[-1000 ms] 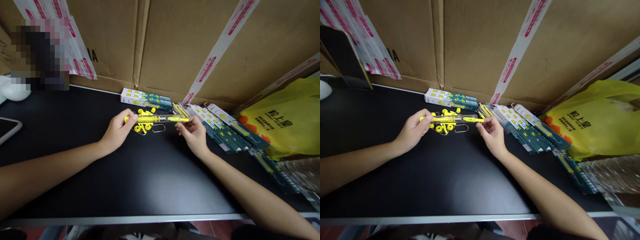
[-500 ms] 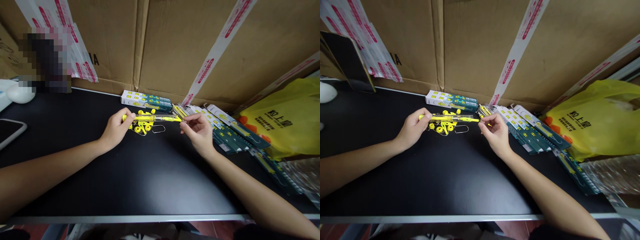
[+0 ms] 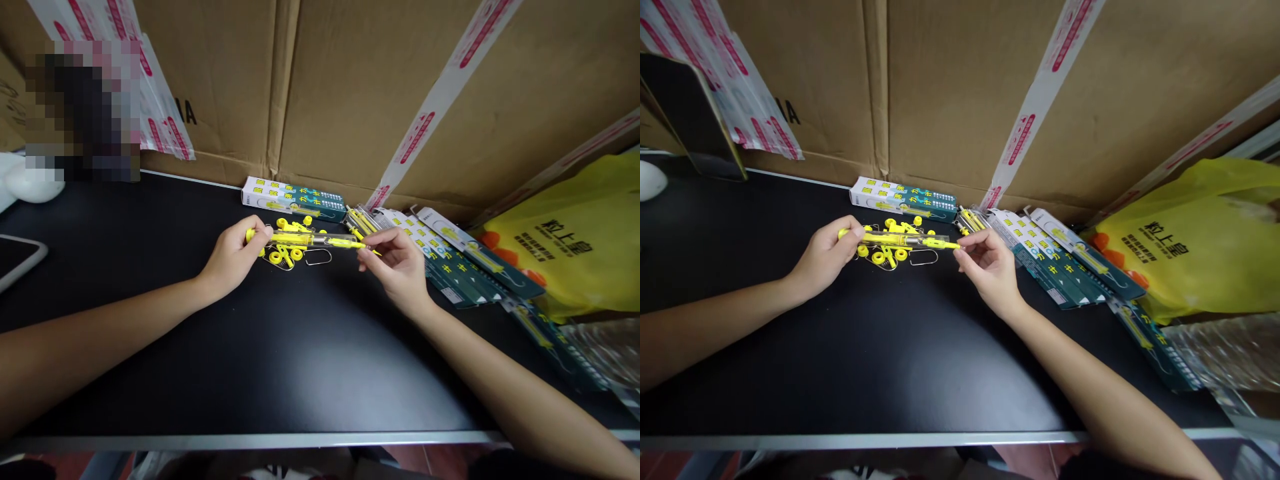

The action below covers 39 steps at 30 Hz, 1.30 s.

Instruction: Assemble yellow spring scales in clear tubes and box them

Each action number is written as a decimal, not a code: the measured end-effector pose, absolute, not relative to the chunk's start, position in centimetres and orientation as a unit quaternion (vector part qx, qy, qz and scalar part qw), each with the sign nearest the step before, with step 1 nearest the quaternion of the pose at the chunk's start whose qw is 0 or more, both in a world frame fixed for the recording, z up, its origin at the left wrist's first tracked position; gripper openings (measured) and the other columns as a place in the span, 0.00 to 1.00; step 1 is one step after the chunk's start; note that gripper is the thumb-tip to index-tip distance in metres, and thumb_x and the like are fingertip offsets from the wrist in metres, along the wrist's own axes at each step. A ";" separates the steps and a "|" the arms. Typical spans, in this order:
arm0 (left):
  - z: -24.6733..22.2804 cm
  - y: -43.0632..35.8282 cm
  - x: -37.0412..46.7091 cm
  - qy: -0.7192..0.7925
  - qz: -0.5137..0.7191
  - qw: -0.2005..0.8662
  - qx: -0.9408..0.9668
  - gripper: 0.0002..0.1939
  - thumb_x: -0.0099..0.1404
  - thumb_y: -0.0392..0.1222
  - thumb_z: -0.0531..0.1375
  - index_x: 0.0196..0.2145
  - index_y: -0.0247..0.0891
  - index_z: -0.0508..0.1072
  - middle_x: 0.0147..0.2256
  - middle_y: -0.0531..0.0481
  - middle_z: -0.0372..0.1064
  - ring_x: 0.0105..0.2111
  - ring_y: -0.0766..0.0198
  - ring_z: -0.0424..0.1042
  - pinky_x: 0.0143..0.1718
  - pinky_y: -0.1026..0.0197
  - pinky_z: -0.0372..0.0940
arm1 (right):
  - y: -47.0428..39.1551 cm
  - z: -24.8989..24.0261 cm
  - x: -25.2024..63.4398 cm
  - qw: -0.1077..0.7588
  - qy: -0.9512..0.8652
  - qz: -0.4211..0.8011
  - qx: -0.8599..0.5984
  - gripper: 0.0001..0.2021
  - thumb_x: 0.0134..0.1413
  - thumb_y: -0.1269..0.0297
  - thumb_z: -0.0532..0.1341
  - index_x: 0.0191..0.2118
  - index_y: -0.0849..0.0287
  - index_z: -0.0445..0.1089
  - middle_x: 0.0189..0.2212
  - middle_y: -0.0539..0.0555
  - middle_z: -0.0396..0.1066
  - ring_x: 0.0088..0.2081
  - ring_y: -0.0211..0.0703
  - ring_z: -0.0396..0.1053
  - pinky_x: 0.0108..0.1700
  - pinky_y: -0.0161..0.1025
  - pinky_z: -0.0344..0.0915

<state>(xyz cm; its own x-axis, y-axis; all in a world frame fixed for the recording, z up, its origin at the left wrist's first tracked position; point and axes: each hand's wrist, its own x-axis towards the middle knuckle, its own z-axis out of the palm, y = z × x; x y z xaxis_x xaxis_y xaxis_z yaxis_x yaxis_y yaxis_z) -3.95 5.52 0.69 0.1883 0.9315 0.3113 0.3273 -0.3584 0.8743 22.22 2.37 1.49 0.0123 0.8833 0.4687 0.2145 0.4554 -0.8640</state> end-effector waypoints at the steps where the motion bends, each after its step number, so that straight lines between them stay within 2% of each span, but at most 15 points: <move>1: 0.7 5.5 -4.0 0.454 0.444 0.340 0.693 0.14 0.66 0.47 0.51 0.25 0.39 0.59 0.18 0.59 0.51 0.18 0.71 0.50 0.20 0.66 0.48 | 2.3 1.5 22.2 0.564 -0.636 0.305 -0.430 0.12 0.46 0.59 0.69 0.33 0.57 0.68 0.28 0.48 0.66 0.25 0.33 0.66 0.23 0.32 0.68; 15: 0.3 5.7 -4.5 0.459 0.417 0.386 0.683 0.15 0.66 0.49 0.51 0.26 0.39 0.59 0.18 0.59 0.48 0.18 0.70 0.49 0.19 0.66 0.47 | 2.0 1.1 21.5 0.545 -0.585 0.465 -0.380 0.07 0.51 0.66 0.66 0.35 0.58 0.68 0.28 0.49 0.66 0.27 0.34 0.66 0.26 0.32 0.68; 19: 0.0 5.9 -4.6 0.461 0.422 0.406 0.667 0.15 0.66 0.49 0.51 0.25 0.39 0.59 0.18 0.60 0.45 0.18 0.71 0.47 0.18 0.66 0.46 | 2.1 1.2 21.8 0.558 -0.559 0.504 -0.349 0.09 0.52 0.67 0.65 0.38 0.56 0.66 0.35 0.50 0.67 0.29 0.35 0.68 0.26 0.34 0.68; 24: 0.2 5.9 -4.5 0.462 0.423 0.408 0.664 0.14 0.66 0.49 0.50 0.25 0.40 0.58 0.18 0.60 0.45 0.18 0.71 0.47 0.19 0.66 0.46 | 2.6 0.7 21.8 0.545 -0.552 0.516 -0.363 0.06 0.53 0.65 0.64 0.34 0.58 0.65 0.32 0.49 0.67 0.26 0.34 0.67 0.26 0.34 0.69; 29: 0.8 5.7 -4.4 0.467 0.401 0.376 0.692 0.14 0.65 0.49 0.51 0.25 0.39 0.60 0.20 0.58 0.50 0.20 0.70 0.50 0.21 0.66 0.48 | 2.7 0.2 21.4 0.537 -0.567 0.492 -0.384 0.08 0.53 0.62 0.64 0.31 0.59 0.66 0.28 0.49 0.67 0.23 0.33 0.67 0.24 0.34 0.68; 35: 0.3 5.9 -4.4 0.476 0.422 0.400 0.660 0.14 0.64 0.50 0.52 0.25 0.40 0.59 0.18 0.59 0.48 0.18 0.70 0.50 0.19 0.67 0.47 | 2.6 -0.6 20.9 0.554 -0.502 0.541 -0.384 0.08 0.54 0.60 0.61 0.35 0.57 0.63 0.26 0.47 0.69 0.23 0.34 0.67 0.22 0.33 0.67; 39: 0.2 6.0 -4.4 0.476 0.440 0.409 0.642 0.13 0.61 0.49 0.53 0.25 0.40 0.59 0.17 0.60 0.48 0.17 0.70 0.50 0.18 0.67 0.46 | 2.8 -0.8 20.8 0.549 -0.512 0.539 -0.382 0.10 0.54 0.58 0.60 0.32 0.57 0.59 0.26 0.46 0.69 0.21 0.32 0.66 0.20 0.31 0.65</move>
<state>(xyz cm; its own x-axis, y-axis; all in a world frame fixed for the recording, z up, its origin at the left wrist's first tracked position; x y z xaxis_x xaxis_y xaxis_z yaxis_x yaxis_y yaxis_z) -4.37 6.04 0.18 0.1591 0.9715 0.1759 0.2510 -0.2122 0.9444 20.78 2.78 -0.84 -0.1057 0.9829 0.1506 -0.1995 0.1274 -0.9716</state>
